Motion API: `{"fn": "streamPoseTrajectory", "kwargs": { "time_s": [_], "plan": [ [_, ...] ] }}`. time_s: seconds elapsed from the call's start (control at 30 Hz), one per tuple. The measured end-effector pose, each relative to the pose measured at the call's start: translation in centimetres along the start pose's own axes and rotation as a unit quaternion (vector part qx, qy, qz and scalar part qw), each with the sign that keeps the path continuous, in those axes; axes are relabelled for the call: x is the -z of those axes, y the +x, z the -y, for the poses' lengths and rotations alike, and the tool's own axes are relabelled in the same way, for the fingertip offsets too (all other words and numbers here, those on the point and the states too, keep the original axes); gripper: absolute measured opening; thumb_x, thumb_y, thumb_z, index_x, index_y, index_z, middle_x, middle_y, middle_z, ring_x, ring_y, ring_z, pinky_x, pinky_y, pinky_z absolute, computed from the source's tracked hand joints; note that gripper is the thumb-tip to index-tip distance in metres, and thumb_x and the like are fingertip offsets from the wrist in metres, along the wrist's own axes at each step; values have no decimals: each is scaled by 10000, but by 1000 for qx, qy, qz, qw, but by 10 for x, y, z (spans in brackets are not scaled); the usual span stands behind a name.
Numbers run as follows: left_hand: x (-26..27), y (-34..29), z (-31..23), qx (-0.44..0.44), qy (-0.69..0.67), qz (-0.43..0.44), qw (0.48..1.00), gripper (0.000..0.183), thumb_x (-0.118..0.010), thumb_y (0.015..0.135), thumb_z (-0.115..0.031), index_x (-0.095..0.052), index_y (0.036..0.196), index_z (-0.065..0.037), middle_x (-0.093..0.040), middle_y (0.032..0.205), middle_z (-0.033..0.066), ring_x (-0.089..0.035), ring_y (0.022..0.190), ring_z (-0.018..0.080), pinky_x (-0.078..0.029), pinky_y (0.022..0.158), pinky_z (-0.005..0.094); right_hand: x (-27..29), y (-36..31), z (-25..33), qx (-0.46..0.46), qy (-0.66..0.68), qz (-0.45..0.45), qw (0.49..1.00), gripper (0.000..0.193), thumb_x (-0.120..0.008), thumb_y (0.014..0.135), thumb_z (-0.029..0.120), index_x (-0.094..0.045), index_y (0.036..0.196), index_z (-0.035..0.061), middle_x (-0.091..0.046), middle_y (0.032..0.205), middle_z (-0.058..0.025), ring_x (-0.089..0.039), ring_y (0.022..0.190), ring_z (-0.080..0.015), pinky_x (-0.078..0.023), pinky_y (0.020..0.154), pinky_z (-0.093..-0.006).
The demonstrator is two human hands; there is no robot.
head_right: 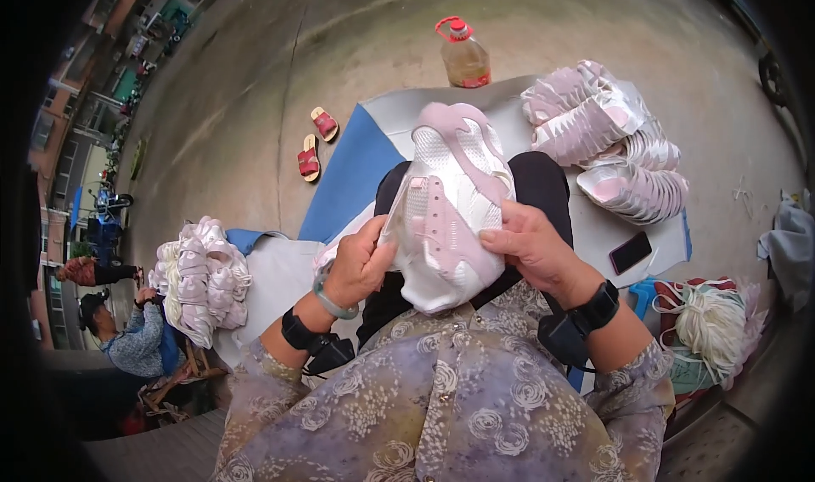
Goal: The recorder is lacing a white and pink sneaker while seated outdoors, likely as part of a manufacturing or assembly process.
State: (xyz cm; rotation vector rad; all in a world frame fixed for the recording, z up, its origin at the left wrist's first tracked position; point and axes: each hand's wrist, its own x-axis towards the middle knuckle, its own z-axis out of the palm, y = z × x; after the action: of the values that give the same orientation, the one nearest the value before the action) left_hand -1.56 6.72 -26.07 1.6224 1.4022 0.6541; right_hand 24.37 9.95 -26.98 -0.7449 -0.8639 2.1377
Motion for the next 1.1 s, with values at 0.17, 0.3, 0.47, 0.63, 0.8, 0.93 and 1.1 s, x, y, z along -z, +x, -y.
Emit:
{"fn": "streamPoseTrajectory", "kwargs": {
  "time_s": [0.17, 0.3, 0.47, 0.63, 0.8, 0.93, 1.1],
  "plan": [
    [-15, 8, -27, -73, 64, -17, 995, 350, -559, 849, -132, -462, 1144, 31, -546, 574, 59, -530, 510, 95, -404, 488, 256, 33, -16, -11, 72, -51, -107, 990, 296, -583, 866, 91, -489, 1125, -14, -631, 993, -90, -612, 844, -128, -490, 757, -248],
    [-30, 21, -16, -103, 119, 25, 987, 449, -571, 849, -156, -365, 1209, 19, -578, 619, 142, -594, 552, 240, -434, 511, 323, 59, -5, -34, 143, -232, -217, 937, 292, -557, 850, 40, -498, 1132, -7, -621, 934, -83, -597, 807, -146, -468, 715, -259],
    [-28, 23, -6, -45, 181, 33, 982, 480, -555, 865, -184, -317, 1234, 10, -596, 698, 193, -621, 642, 326, -455, 569, 379, 41, -2, -29, 315, -535, -229, 750, 407, -561, 770, 28, -501, 1172, -2, -495, 1171, -186, -495, 1088, -334, -403, 911, -378],
    [-39, 21, -3, -76, 90, -13, 993, 521, -520, 889, -199, -293, 1292, 39, -616, 789, 227, -638, 735, 359, -480, 635, 379, 21, 3, -25, 330, -621, -115, 701, 691, -617, 778, 304, -356, 1288, -81, -354, 1328, -269, -302, 1268, -420, -219, 1073, -456],
    [-33, 46, -13, -88, 103, -15, 991, 503, -510, 897, -208, -328, 1294, 41, -616, 804, 242, -636, 769, 371, -486, 663, 380, 37, 34, -8, 295, -649, -64, 698, 706, -527, 849, 376, -293, 1306, -109, -306, 1346, -298, -247, 1297, -425, -189, 1083, -453],
    [-16, 65, -20, -27, 106, 59, 992, 521, -498, 880, -263, -331, 1265, 46, -599, 825, 289, -600, 805, 433, -464, 708, 457, 50, 45, -3, 234, -615, -12, 753, 715, -484, 881, 419, -280, 1321, -108, -275, 1370, -300, -218, 1317, -413, -170, 1096, -426],
    [-15, 77, -17, -8, 80, 108, 991, 474, -494, 879, -267, -362, 1257, -15, -601, 903, 288, -598, 875, 430, -468, 754, 441, 65, 51, 0, 179, -594, -11, 784, 742, -463, 890, 453, -260, 1342, -100, -236, 1404, -295, -176, 1344, -395, -127, 1111, -404]
  ]
}}
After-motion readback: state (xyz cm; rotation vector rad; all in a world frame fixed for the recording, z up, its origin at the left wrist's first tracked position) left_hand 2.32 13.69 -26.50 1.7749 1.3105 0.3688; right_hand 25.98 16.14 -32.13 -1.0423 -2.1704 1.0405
